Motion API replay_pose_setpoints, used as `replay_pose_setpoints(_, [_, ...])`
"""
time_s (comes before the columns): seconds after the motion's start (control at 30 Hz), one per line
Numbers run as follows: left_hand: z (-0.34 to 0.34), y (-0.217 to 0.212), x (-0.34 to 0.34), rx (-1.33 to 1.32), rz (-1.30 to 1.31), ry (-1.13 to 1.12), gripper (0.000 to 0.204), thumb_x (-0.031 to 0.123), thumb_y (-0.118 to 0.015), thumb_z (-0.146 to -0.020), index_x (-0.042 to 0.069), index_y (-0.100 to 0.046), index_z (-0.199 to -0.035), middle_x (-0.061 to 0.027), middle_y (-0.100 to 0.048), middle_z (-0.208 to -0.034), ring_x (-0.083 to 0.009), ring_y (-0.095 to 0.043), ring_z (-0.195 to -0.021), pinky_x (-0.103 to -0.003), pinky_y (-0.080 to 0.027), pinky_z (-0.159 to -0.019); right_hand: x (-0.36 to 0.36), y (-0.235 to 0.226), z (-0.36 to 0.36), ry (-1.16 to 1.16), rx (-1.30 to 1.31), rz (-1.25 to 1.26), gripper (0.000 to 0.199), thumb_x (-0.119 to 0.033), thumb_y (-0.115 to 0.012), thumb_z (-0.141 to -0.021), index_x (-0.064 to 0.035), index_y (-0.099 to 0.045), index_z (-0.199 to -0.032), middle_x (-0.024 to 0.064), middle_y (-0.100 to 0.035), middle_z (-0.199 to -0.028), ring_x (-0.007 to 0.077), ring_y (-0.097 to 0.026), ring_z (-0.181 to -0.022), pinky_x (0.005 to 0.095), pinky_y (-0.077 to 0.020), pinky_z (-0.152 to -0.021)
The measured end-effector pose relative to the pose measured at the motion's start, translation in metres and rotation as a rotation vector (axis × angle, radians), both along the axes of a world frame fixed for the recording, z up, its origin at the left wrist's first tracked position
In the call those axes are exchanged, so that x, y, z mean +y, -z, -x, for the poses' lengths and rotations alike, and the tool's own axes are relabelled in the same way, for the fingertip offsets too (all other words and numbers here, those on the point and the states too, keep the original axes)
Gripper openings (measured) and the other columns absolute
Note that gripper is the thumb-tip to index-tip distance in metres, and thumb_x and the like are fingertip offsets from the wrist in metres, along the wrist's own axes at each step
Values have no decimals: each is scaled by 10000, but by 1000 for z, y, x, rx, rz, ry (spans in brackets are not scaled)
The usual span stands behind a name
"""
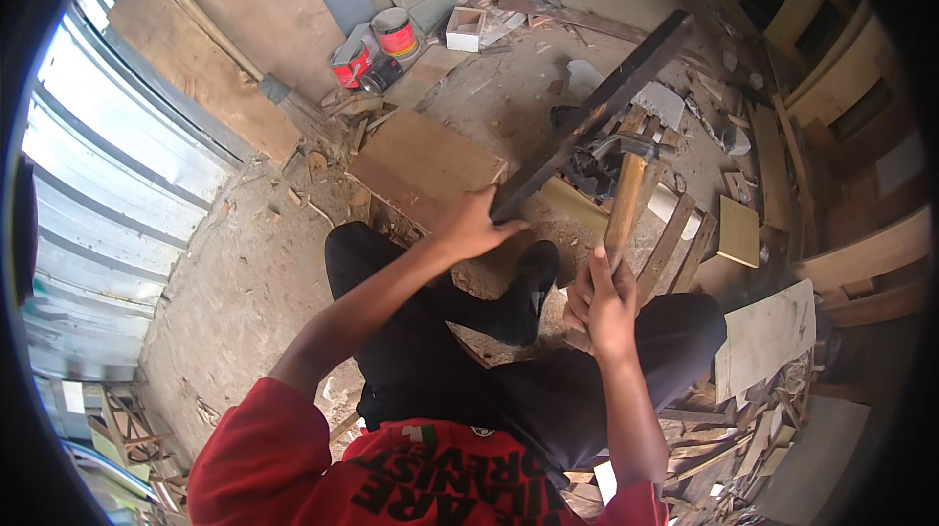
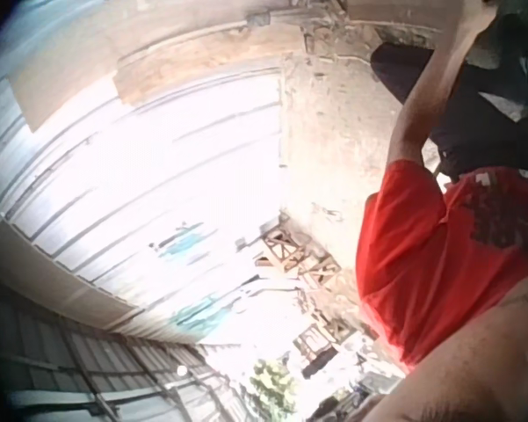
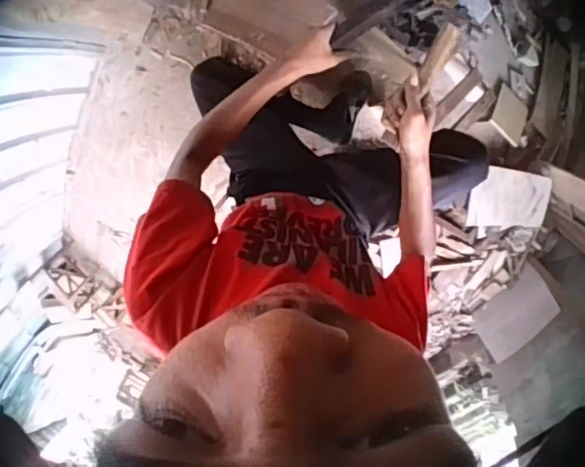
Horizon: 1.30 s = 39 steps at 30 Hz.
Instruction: The person hammers nails into a wooden pallet, then uses a hammer to bend a metal strip and attach it to the pallet. They then use a utility knife to cut the metal strip.
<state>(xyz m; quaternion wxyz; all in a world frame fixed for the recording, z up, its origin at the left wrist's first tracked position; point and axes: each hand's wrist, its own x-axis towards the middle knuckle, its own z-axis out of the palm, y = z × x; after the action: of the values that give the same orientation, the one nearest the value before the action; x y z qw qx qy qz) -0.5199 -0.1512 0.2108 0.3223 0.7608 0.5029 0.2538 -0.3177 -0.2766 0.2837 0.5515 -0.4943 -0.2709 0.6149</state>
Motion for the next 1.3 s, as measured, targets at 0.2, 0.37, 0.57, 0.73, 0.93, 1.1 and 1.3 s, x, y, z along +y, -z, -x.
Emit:
replay_pose_setpoints(0.2, [21,25,23,-137,172,72,479,328,-835,-769,-9,-652,-1055,-198,-701,-899,-319,-705,-867,-400,-531,-746,8,-23,-38,-253,-10,115,271,-292,-478,-1061,-141,-409,-848,-47,-324,-561,58,-300,-387,247,-220,-327])
replay_pose_setpoints(0.37, [81,-13,61,209,-25,351,324,243,-794,-773,9,-635,-932,-214,-687,-836,-358,-696,-825,-403,-526,-700,-27,-24,-36,-297,102,269,220,-292,-473,-1061,-143,-460,-900,-59,-290,-574,40,-240,-380,223,-175,-318])
replay_pose_setpoints(0.57, [27,11,3,58,38,-73,372,239,-762,-790,8,-633,-1052,-206,-691,-863,-368,-693,-834,-429,-520,-727,11,17,16,-9,218,152,242,-311,-504,-1049,-159,-436,-873,-58,-293,-571,49,-257,-404,232,-187,-346])
replay_pose_setpoints(0.73, [64,13,9,-11,425,-55,342,200,-754,-782,2,-638,-1036,-163,-686,-794,-287,-695,-759,-385,-518,-693,15,-11,-28,-355,4,245,267,-320,-552,-1029,-170,-448,-835,-70,-307,-572,22,-287,-402,211,-180,-343])
replay_pose_setpoints(0.93, [114,-10,49,134,-6,263,244,182,-736,-762,14,-621,-896,-196,-663,-777,-367,-664,-740,-421,-505,-661,-5,-19,-34,-423,164,314,257,-360,-498,-1048,-138,-461,-926,-75,-254,-577,13,-218,-395,191,-164,-318])
replay_pose_setpoints(1.1, [97,19,33,81,42,118,374,320,-799,-767,38,-675,-979,-181,-687,-793,-328,-699,-771,-435,-515,-685,2,-1,5,-167,-166,230,376,-463,-424,-1056,-104,-489,-965,-49,-304,-575,40,-261,-382,216,-229,-328])
replay_pose_setpoints(1.3, [43,34,-13,-275,435,81,409,326,-802,-797,-25,-653,-947,-115,-671,-681,-206,-673,-598,-368,-503,-576,5,22,10,-61,-499,71,582,-605,-331,-1032,-51,-511,-1043,-20,-372,-583,66,-312,-388,243,-305,-358])
